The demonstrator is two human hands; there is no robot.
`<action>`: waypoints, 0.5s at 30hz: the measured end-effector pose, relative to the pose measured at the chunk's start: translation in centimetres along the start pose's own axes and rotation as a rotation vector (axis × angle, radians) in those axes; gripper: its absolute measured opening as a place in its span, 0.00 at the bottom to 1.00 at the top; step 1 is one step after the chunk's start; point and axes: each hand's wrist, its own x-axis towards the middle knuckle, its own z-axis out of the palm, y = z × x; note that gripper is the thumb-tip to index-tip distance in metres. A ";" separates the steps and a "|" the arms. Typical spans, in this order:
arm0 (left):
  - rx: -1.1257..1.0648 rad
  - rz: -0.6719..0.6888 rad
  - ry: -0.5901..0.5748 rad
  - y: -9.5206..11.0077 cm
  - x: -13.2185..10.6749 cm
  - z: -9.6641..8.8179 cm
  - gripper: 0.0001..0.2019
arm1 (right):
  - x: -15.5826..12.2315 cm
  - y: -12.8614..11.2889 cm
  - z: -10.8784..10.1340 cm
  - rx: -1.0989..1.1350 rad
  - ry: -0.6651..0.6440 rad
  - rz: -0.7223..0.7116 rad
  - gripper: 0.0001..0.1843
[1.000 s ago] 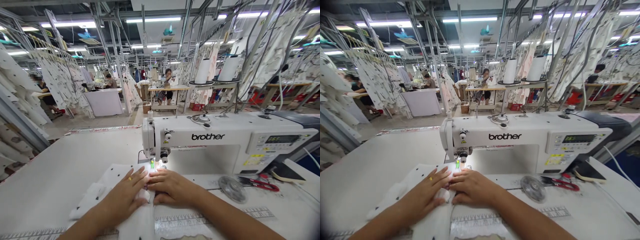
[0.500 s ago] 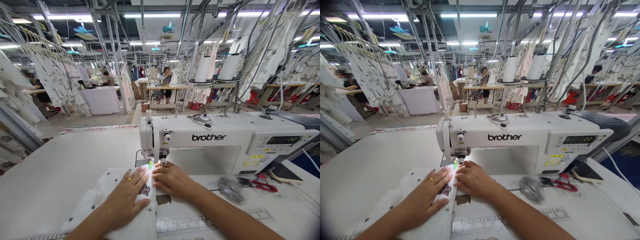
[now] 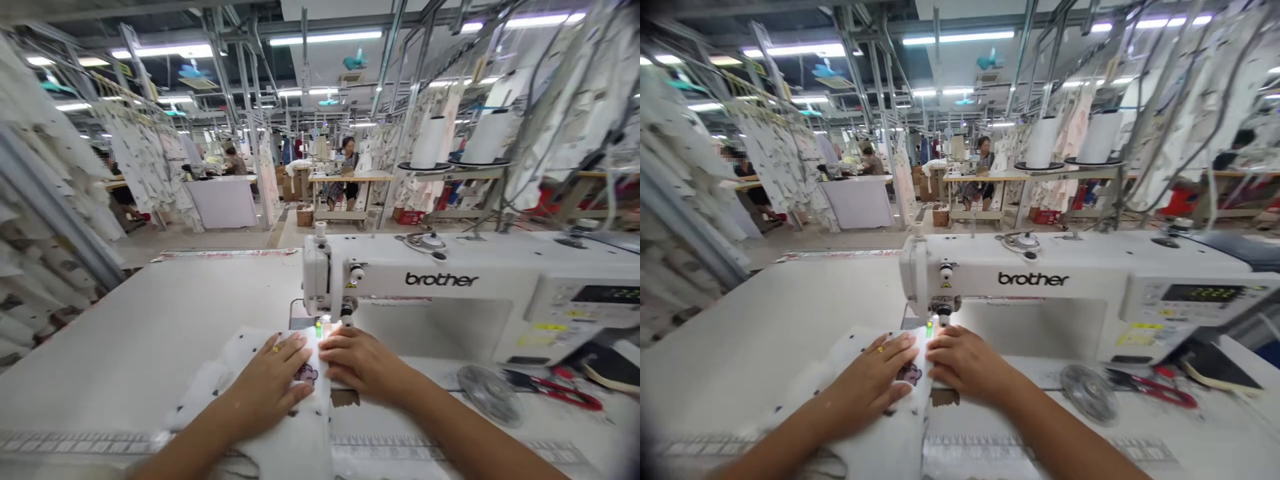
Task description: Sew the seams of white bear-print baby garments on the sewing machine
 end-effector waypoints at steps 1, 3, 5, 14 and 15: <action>0.005 -0.018 0.037 0.1 -0.4 -0.4 0.20 | -0.1 0.0 0.0 -0.001 0.000 0.005 0.13; 0.028 -0.055 0.170 0.1 -1.6 -1.2 0.15 | -0.2 0.2 0.1 -0.011 -0.011 0.010 0.14; 0.090 -0.080 0.352 -0.2 -3.8 -1.9 0.14 | -0.3 0.6 0.2 -0.029 -0.024 -0.001 0.15; 0.533 -1.327 1.123 -4.9 -23.5 -5.4 0.34 | -0.4 2.1 1.1 -0.139 -0.028 -0.016 0.17; 0.360 -1.464 0.962 -5.5 -26.1 -5.3 0.30 | -0.4 2.2 1.2 -0.148 -0.031 -0.011 0.17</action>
